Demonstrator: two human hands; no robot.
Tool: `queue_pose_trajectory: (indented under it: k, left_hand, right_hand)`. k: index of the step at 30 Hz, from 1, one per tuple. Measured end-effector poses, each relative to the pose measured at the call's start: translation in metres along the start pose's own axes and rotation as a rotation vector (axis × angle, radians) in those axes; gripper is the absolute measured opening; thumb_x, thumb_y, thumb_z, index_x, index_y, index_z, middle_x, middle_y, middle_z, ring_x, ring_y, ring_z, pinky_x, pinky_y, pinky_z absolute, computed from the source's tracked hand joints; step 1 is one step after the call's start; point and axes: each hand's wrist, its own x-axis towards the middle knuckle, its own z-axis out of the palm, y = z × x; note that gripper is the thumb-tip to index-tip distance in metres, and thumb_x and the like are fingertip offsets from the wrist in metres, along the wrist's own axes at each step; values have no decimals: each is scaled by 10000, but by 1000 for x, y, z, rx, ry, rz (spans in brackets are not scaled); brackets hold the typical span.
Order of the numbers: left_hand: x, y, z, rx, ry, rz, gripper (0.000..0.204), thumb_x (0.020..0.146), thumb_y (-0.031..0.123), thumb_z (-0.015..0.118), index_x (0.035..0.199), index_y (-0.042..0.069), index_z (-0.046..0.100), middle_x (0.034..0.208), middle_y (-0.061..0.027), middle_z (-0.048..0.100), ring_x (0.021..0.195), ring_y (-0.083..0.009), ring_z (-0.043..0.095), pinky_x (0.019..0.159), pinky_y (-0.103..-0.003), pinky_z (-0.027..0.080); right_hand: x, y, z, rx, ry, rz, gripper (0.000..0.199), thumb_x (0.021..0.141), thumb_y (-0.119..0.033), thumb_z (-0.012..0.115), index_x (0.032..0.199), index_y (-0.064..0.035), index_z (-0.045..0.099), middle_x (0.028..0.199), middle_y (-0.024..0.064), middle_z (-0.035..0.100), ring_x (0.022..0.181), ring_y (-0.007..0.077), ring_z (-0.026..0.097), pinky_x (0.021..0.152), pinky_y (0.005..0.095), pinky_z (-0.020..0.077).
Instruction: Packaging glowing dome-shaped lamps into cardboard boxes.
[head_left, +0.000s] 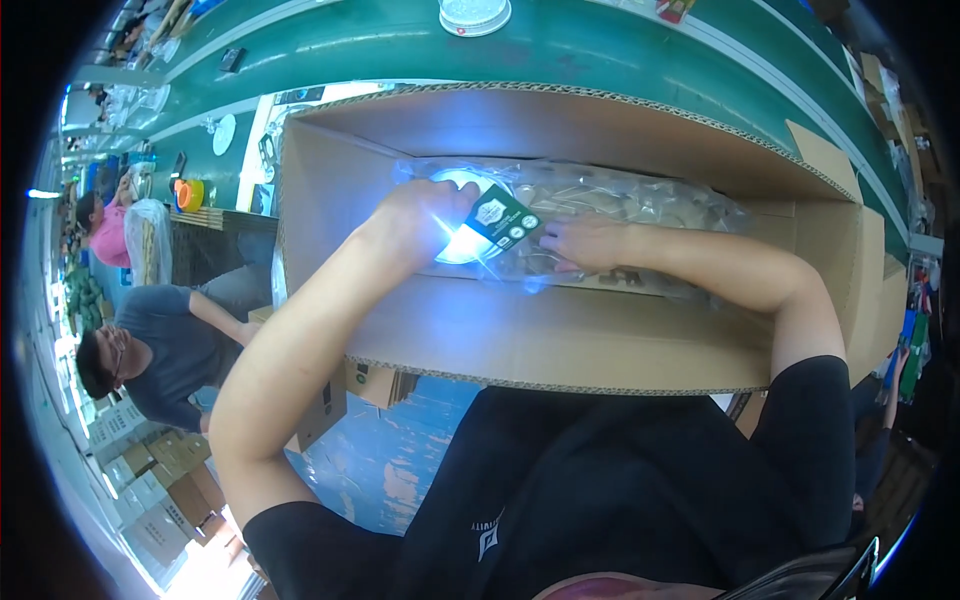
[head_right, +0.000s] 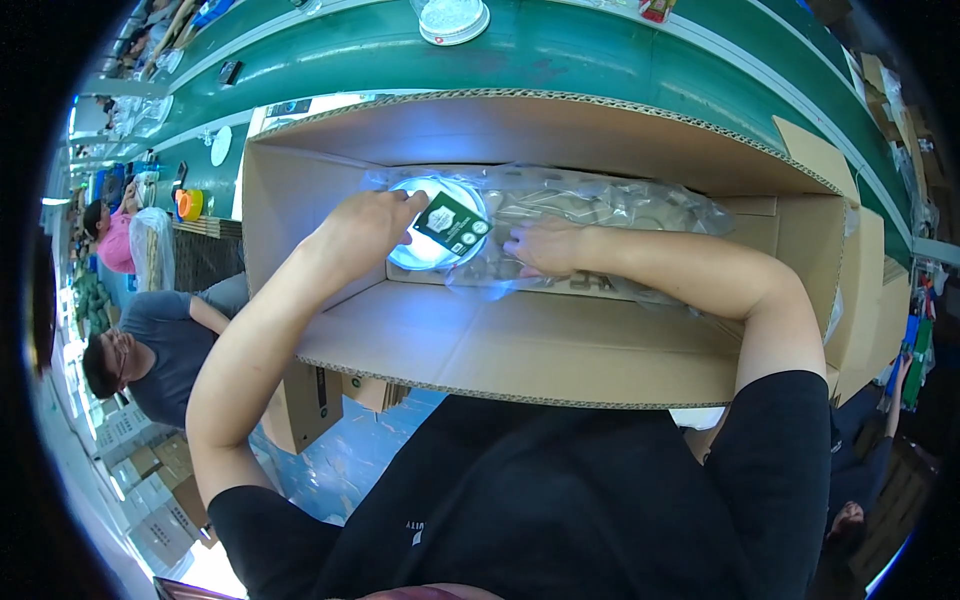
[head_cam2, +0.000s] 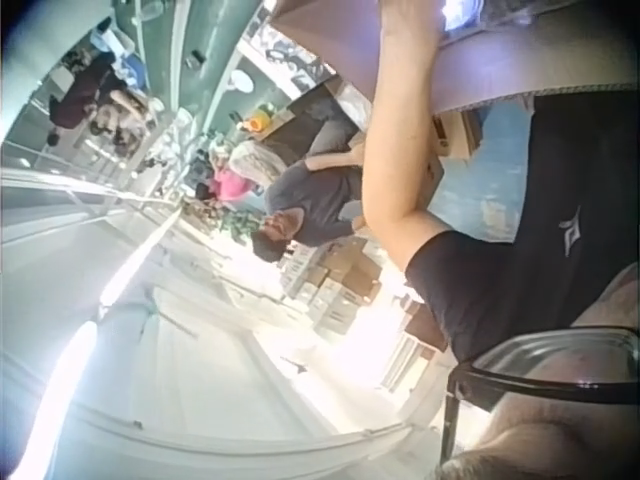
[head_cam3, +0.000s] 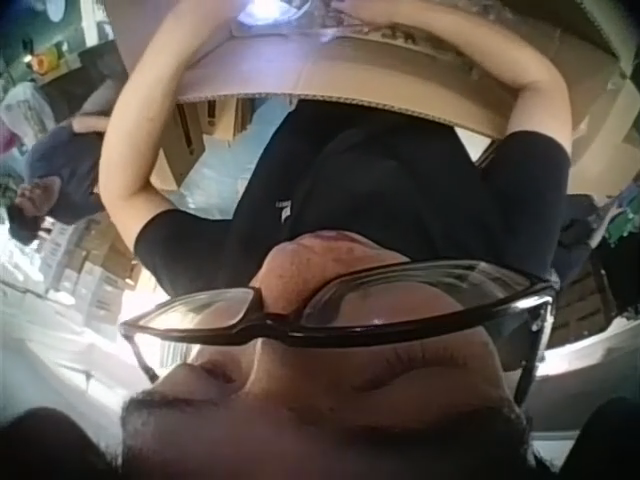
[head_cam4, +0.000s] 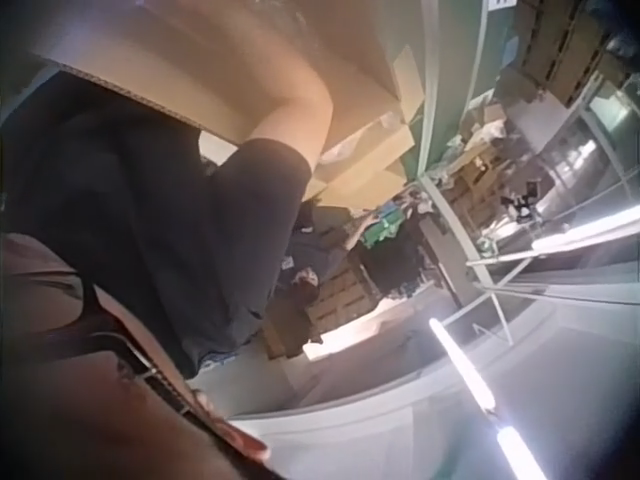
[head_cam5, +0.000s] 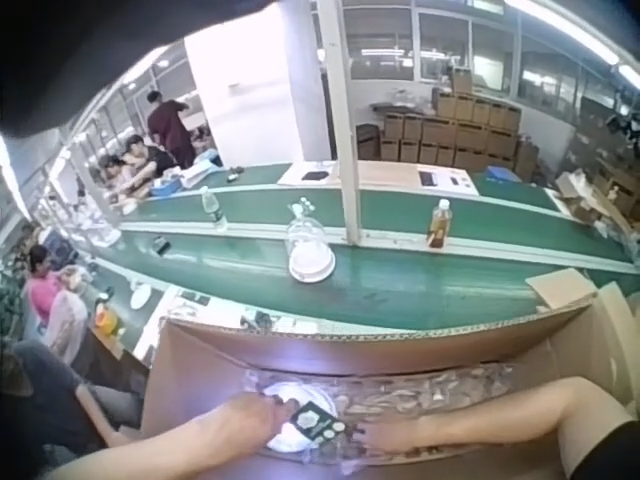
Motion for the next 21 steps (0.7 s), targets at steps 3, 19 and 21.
queue_pose_trajectory:
  k: [3,19,21]
  left_hand:
    - [-8,-6,1,45,165,18,403,802,70,698,1176,4,560,985,-182,679,868,-358,673,739,-443,535]
    - [-1,-7,-4,18,66,68,360,827,115,710,1126,-1,547,905,-182,665,839,-373,663,701,-454,522]
    - [-2,-9,0,20,115,45,339,837,136,707,1100,-2,545,888,-194,662,834,-383,661,711,-456,521]
  right_hand:
    - [-6,8,19,-69,125,-14,455,858,-335,699,1167,-38,544,1235,166,526,1202,341,508,923,523,475]
    - [-4,13,15,-158,-13,-11,588,848,-425,700,1263,-43,532,1319,166,505,1299,315,444,1004,581,366]
    - [-6,15,19,-187,24,-31,592,861,-428,692,1280,-40,539,1298,167,526,1285,310,464,989,566,382]
